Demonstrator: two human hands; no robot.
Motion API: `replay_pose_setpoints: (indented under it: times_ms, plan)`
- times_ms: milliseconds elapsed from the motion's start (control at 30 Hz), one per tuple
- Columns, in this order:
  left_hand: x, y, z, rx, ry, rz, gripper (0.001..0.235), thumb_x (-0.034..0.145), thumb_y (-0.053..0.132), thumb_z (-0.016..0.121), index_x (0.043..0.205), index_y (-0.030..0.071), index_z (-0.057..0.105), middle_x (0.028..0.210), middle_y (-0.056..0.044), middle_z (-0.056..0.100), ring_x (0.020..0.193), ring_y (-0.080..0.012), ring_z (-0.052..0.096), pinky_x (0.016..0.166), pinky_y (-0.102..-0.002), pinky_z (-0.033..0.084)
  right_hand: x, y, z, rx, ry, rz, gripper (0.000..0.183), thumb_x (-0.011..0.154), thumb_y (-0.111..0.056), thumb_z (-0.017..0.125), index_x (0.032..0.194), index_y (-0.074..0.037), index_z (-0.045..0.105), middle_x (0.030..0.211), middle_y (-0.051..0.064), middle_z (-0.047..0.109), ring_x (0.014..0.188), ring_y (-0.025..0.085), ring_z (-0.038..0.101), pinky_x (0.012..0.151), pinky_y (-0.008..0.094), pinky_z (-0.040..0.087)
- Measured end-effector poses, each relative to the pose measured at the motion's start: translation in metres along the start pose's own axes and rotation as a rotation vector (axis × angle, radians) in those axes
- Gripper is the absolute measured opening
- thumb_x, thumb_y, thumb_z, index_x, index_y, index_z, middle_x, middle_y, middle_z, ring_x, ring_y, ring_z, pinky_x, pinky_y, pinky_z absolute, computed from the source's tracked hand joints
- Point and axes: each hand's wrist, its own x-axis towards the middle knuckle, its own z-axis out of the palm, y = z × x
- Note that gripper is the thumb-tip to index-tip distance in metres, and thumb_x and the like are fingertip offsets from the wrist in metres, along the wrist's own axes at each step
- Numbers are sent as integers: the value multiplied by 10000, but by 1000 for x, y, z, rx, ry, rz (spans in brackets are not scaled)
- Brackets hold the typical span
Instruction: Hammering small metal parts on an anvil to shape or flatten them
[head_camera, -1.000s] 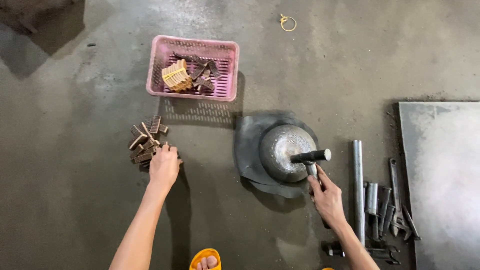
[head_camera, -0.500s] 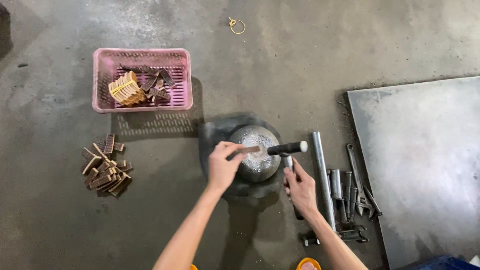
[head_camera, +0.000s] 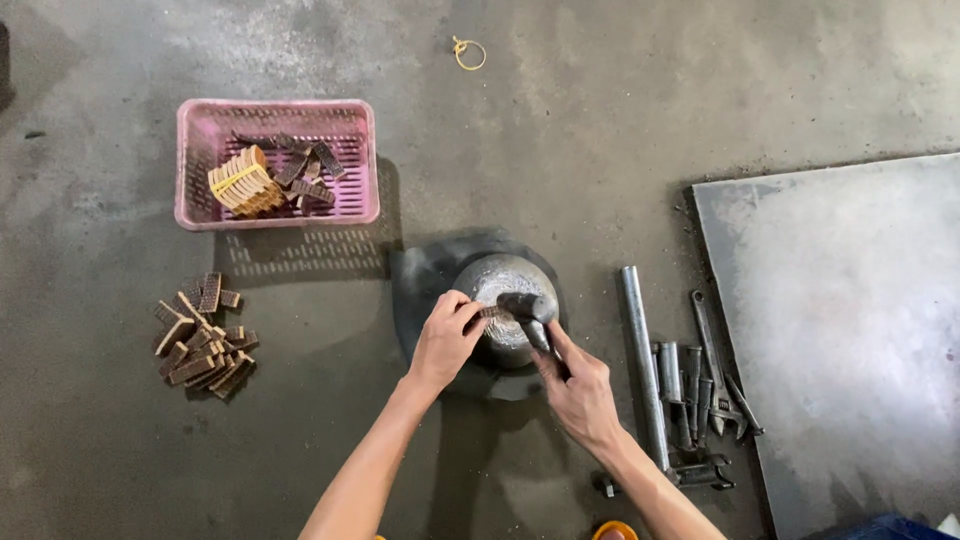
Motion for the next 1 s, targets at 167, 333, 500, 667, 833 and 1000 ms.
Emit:
replay_pose_setpoints:
  times_ms: [167,333,500,667,833,1000]
  plan:
    - [5,20,-14,-98,65,3,179,845,44,749,1010,6,689,1008,-57,578,871,-210,582,789,-332,498,1,15,7,-10,-48,-101,515,890,-30,664,1392,-15,551,1122,220,757,594,200,710,461,280,598]
    - [5,-5,0,39,40,69,171,845,123,789,991,67,718,909,-23,569,916,-207,664,803,-305,586,21,-24,-11,-67,-179,17,500,919,-202,690,1410,-135,631,932,171,777,829,328,773,689,458,604]
    - [3,-2,-4,61,40,74,154,841,141,766,969,75,709,893,-32,597,893,-225,679,782,-328,602,9,-6,4,-103,22,-127,439,909,-156,737,1334,-76,661,897,154,748,798,313,757,647,398,599]
    - [1,-1,-7,70,7,65,162,820,146,758,942,61,692,867,-67,616,876,-252,691,775,-339,608,21,-10,-8,-185,-164,-118,462,903,-185,686,1361,-136,646,879,182,757,810,379,734,667,517,572]
    - [3,-13,1,78,-45,27,167,829,185,739,931,62,689,849,-71,626,850,-273,697,747,-384,607,13,-17,-6,-112,-3,-110,432,951,-209,703,1366,-103,648,897,122,746,786,289,752,656,353,590]
    - [2,-15,6,151,-100,49,196,807,213,762,914,73,676,836,-78,601,857,-285,675,705,-398,591,23,-2,-8,-174,-169,-55,488,931,-161,673,1414,-128,616,908,195,769,765,329,749,682,440,617]
